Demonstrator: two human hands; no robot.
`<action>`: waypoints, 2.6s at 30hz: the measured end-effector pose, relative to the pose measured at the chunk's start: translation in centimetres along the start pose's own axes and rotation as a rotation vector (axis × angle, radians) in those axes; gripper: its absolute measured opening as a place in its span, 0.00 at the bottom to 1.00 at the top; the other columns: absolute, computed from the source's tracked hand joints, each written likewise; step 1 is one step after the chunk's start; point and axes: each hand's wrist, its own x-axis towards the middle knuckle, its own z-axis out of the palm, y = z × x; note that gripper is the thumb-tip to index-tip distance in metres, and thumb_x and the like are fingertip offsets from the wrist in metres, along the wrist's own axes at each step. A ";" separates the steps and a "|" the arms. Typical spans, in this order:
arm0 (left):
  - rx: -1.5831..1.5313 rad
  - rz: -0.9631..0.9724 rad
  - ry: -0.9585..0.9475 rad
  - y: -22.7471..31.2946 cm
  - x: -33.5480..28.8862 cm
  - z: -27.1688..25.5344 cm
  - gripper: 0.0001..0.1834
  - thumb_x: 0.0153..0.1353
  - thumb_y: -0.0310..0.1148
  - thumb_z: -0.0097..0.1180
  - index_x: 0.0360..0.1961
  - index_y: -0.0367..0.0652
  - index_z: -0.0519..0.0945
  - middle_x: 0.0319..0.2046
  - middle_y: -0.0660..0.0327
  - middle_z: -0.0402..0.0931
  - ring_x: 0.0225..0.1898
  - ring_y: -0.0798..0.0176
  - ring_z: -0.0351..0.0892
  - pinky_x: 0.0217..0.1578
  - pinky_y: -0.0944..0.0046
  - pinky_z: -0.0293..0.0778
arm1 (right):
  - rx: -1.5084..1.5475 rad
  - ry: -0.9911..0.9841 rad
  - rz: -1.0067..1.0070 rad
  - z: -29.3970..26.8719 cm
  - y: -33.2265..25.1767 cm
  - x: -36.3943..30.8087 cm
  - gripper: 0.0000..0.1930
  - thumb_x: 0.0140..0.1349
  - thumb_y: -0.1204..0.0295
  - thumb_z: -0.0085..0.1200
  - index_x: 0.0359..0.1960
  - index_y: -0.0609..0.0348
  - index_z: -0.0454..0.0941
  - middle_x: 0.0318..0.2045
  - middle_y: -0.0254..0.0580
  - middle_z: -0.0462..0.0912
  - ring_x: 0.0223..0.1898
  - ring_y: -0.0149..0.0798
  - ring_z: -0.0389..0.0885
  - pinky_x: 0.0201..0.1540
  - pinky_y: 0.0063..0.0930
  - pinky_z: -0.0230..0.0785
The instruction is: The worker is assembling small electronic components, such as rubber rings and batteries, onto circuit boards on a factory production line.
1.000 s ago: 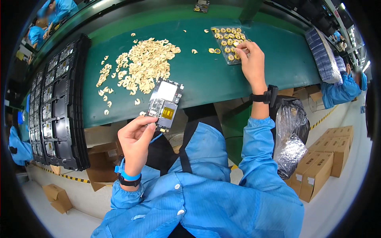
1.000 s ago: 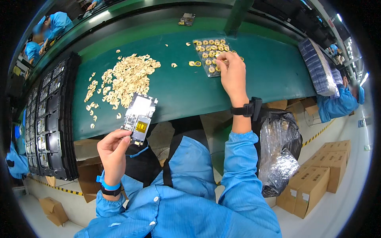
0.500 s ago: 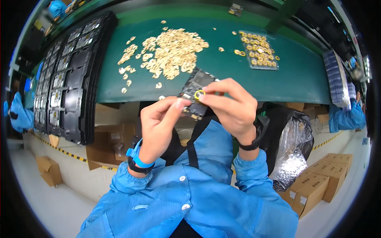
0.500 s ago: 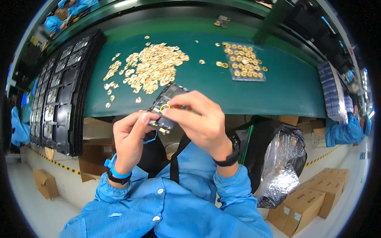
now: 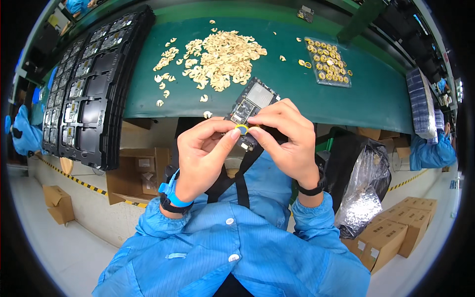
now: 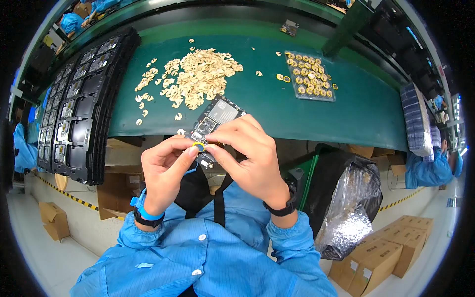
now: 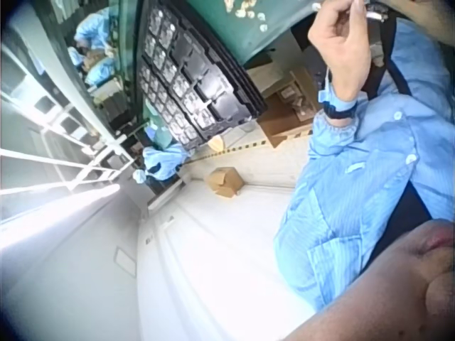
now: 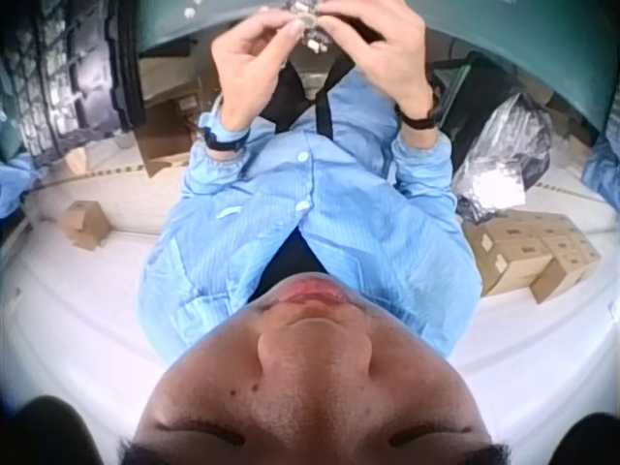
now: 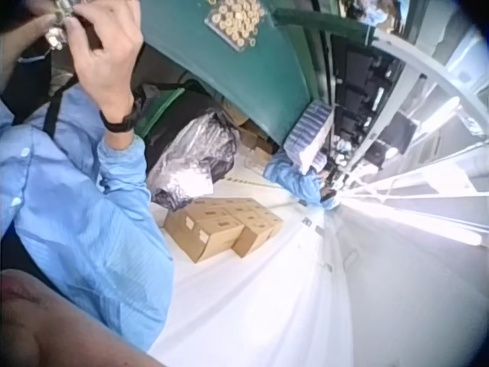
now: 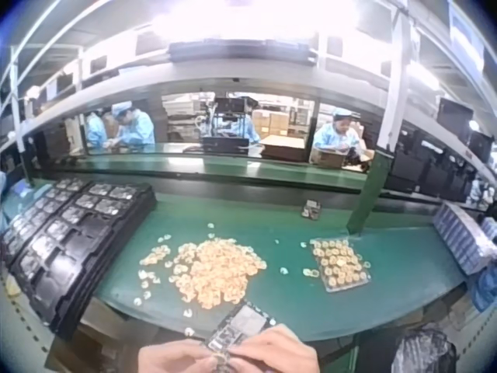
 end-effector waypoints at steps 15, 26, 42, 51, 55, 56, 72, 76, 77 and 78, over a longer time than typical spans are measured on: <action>0.318 0.102 -0.101 -0.5 -0.2 -0.4 0.07 0.67 0.20 0.59 0.43 0.27 0.85 0.36 0.54 0.85 0.37 0.67 0.83 0.38 0.67 0.78 | 0.155 -0.075 0.150 0.7 -0.9 -1.2 0.06 0.54 0.80 0.63 0.32 0.63 0.80 0.29 0.40 0.80 0.32 0.39 0.80 0.40 0.32 0.71; 0.223 0.080 -0.125 0.3 -0.7 -0.1 0.10 0.70 0.22 0.57 0.48 0.27 0.84 0.40 0.52 0.85 0.41 0.64 0.84 0.41 0.68 0.78 | 0.064 0.000 0.061 2.0 -1.2 -1.4 0.06 0.53 0.79 0.64 0.31 0.61 0.78 0.29 0.39 0.80 0.33 0.41 0.78 0.41 0.33 0.67; 0.138 0.009 -0.072 -0.7 -1.0 -1.0 0.08 0.71 0.23 0.58 0.45 0.29 0.86 0.38 0.56 0.86 0.38 0.71 0.81 0.38 0.71 0.76 | 0.085 -0.017 0.057 2.9 -0.8 -1.6 0.07 0.53 0.80 0.64 0.31 0.61 0.77 0.28 0.40 0.79 0.32 0.42 0.77 0.40 0.34 0.67; 0.065 -0.067 0.042 -0.6 -1.3 -0.8 0.09 0.73 0.24 0.58 0.45 0.28 0.85 0.37 0.61 0.85 0.37 0.75 0.81 0.39 0.74 0.76 | 0.158 -0.015 0.068 2.9 -0.9 -1.3 0.07 0.53 0.82 0.64 0.32 0.64 0.78 0.29 0.41 0.79 0.32 0.40 0.79 0.38 0.31 0.71; 0.048 -0.078 0.060 -0.6 -1.0 -1.0 0.09 0.73 0.25 0.58 0.45 0.28 0.85 0.36 0.63 0.85 0.37 0.76 0.80 0.39 0.74 0.76 | 0.254 0.062 0.173 2.4 -0.7 -1.2 0.05 0.56 0.84 0.61 0.33 0.66 0.79 0.32 0.42 0.81 0.33 0.33 0.80 0.37 0.25 0.73; 0.048 -0.084 0.085 -0.7 -0.9 -1.4 0.09 0.73 0.25 0.59 0.45 0.28 0.85 0.36 0.63 0.85 0.37 0.76 0.80 0.39 0.74 0.76 | 0.273 0.087 0.145 2.1 0.0 -1.1 0.04 0.57 0.84 0.61 0.33 0.66 0.79 0.32 0.40 0.81 0.33 0.30 0.79 0.37 0.22 0.72; 0.116 -0.047 0.203 -0.7 -0.3 -2.2 0.11 0.73 0.28 0.61 0.46 0.29 0.86 0.35 0.64 0.84 0.35 0.77 0.78 0.36 0.75 0.74 | -0.072 -0.012 0.395 -0.1 15.6 9.6 0.12 0.66 0.69 0.63 0.33 0.70 0.83 0.21 0.40 0.81 0.24 0.28 0.78 0.29 0.28 0.69; 0.098 -0.037 0.257 -0.2 0.0 -2.3 0.11 0.73 0.29 0.60 0.46 0.29 0.86 0.35 0.63 0.84 0.35 0.76 0.80 0.37 0.72 0.79 | -0.356 0.139 0.319 1.5 14.6 8.7 0.09 0.64 0.69 0.64 0.36 0.64 0.85 0.25 0.46 0.85 0.25 0.39 0.81 0.32 0.37 0.72; 0.104 -0.034 0.272 -0.2 0.0 -2.1 0.11 0.73 0.29 0.60 0.46 0.29 0.85 0.35 0.64 0.84 0.34 0.77 0.79 0.36 0.73 0.77 | -0.374 0.190 0.104 1.4 15.1 7.9 0.07 0.65 0.74 0.62 0.42 0.61 0.86 0.30 0.48 0.86 0.28 0.38 0.83 0.34 0.35 0.75; 0.107 -0.040 0.288 -0.3 0.0 -2.3 0.11 0.73 0.29 0.60 0.46 0.29 0.85 0.35 0.64 0.84 0.34 0.77 0.79 0.36 0.73 0.77 | -0.227 0.176 0.230 1.5 12.6 7.6 0.10 0.65 0.76 0.62 0.47 0.60 0.86 0.33 0.46 0.86 0.29 0.36 0.83 0.34 0.30 0.75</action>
